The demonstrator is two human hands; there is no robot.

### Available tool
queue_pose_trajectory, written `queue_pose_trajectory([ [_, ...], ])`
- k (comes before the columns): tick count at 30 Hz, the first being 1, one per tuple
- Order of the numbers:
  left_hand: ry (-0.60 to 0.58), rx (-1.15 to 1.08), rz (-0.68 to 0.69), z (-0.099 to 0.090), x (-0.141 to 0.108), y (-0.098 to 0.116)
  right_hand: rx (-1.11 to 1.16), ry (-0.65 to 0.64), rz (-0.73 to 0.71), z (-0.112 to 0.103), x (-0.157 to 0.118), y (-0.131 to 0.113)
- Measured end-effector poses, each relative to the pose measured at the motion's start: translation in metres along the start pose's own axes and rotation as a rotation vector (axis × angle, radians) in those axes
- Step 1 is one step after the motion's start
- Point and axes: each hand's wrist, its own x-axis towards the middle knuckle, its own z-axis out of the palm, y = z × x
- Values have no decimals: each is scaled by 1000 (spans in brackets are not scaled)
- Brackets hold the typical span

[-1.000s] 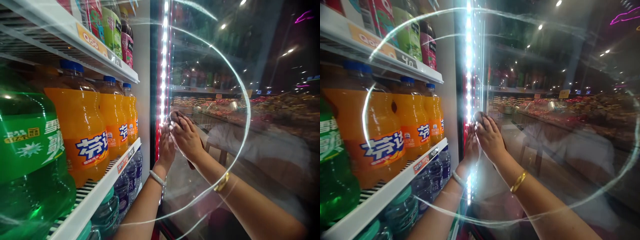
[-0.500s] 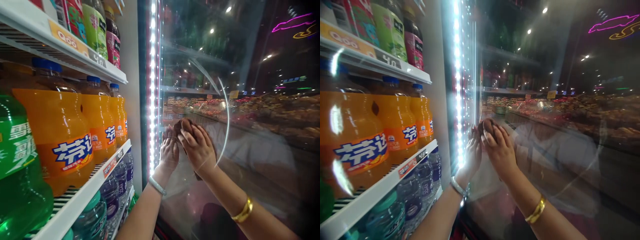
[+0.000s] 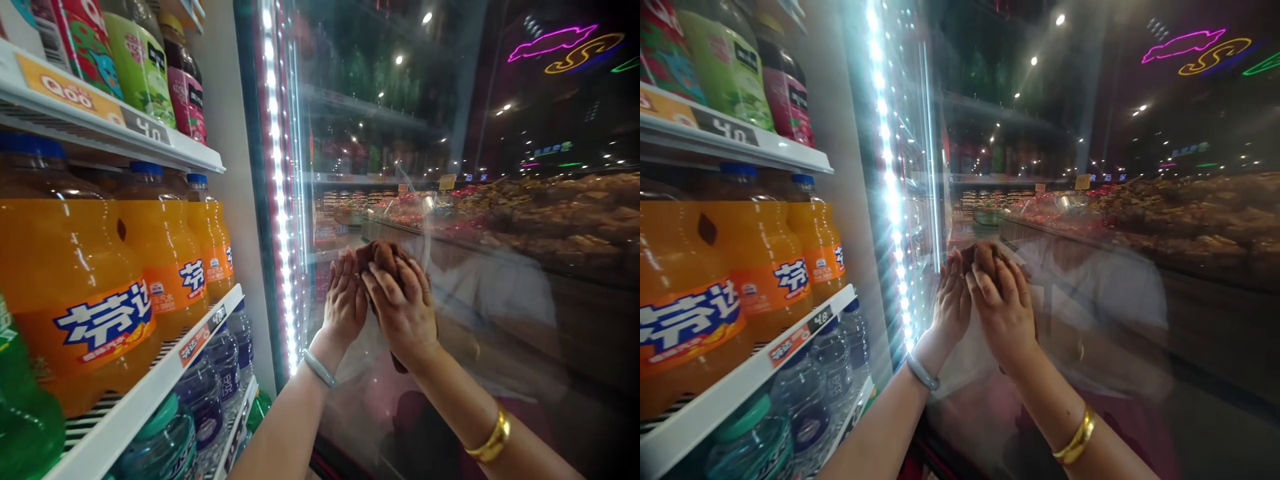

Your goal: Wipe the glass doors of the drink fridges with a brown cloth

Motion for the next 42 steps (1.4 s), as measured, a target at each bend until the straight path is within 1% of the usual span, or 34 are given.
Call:
queue_pose_trajectory([
  [2, -12, -10, -23, 0, -2, 1, 40, -54, -44, -12, -20, 5],
  [4, -47, -31, -63, 2, -4, 9, 56, -98, -41, -31, -41, 21],
  [6, -81, -57, -79, 5, -7, 24, 0, -63, 34, -47, -51, 41],
  [8, -85, -71, -93, 12, -10, 41, -95, 30, 138, -53, -47, 54],
  [10, -68, -73, -149, 19, -12, 55, -154, 110, 199, -48, -35, 56],
  [11, -58, -75, -182, 22, -13, 60, -150, 117, 200, -44, -29, 52],
  [13, -33, -89, -219, 27, -15, 65, -94, 78, 155, -36, -27, 40],
  [15, -15, -112, -234, 29, -17, 69, -10, 4, 94, -37, -39, 31],
  [17, -24, -128, -224, 31, -21, 75, 38, -54, 67, -50, -63, 33],
  [19, -56, -136, -188, 33, -25, 85, 0, -55, 78, -68, -88, 47],
  [20, -72, -141, -165, 34, -27, 92, -41, -35, 98, -77, -97, 56],
  [22, -95, -152, -151, 39, -30, 108, -130, 27, 154, -88, -102, 74],
  [24, -118, -165, -175, 46, -33, 123, -167, 81, 208, -89, -94, 82],
  [26, -129, -175, -213, 53, -35, 135, -155, 98, 219, -83, -83, 79],
  [28, -116, -189, -235, 57, -37, 142, -103, 69, 186, -79, -81, 70],
  [29, -109, -200, -240, 59, -38, 144, -72, 40, 163, -80, -86, 67],
  [31, -105, -221, -253, 59, -40, 149, -18, -27, 127, -90, -106, 66],
  [33, -127, -229, -265, 59, -41, 156, -25, -57, 136, -106, -130, 76],
  [35, -141, -225, -247, 59, -41, 167, -84, -25, 171, -121, -144, 90],
  [37, -156, -220, -211, 62, -40, 183, -157, 41, 210, -130, -143, 103],
  [39, -162, -221, -183, 67, -39, 199, -192, 73, 242, -131, -132, 108],
  [41, -153, -218, -171, 71, -38, 212, -178, 52, 260, -129, -125, 107],
  [42, -141, -215, -168, 73, -38, 216, -153, 30, 255, -129, -127, 106],
])
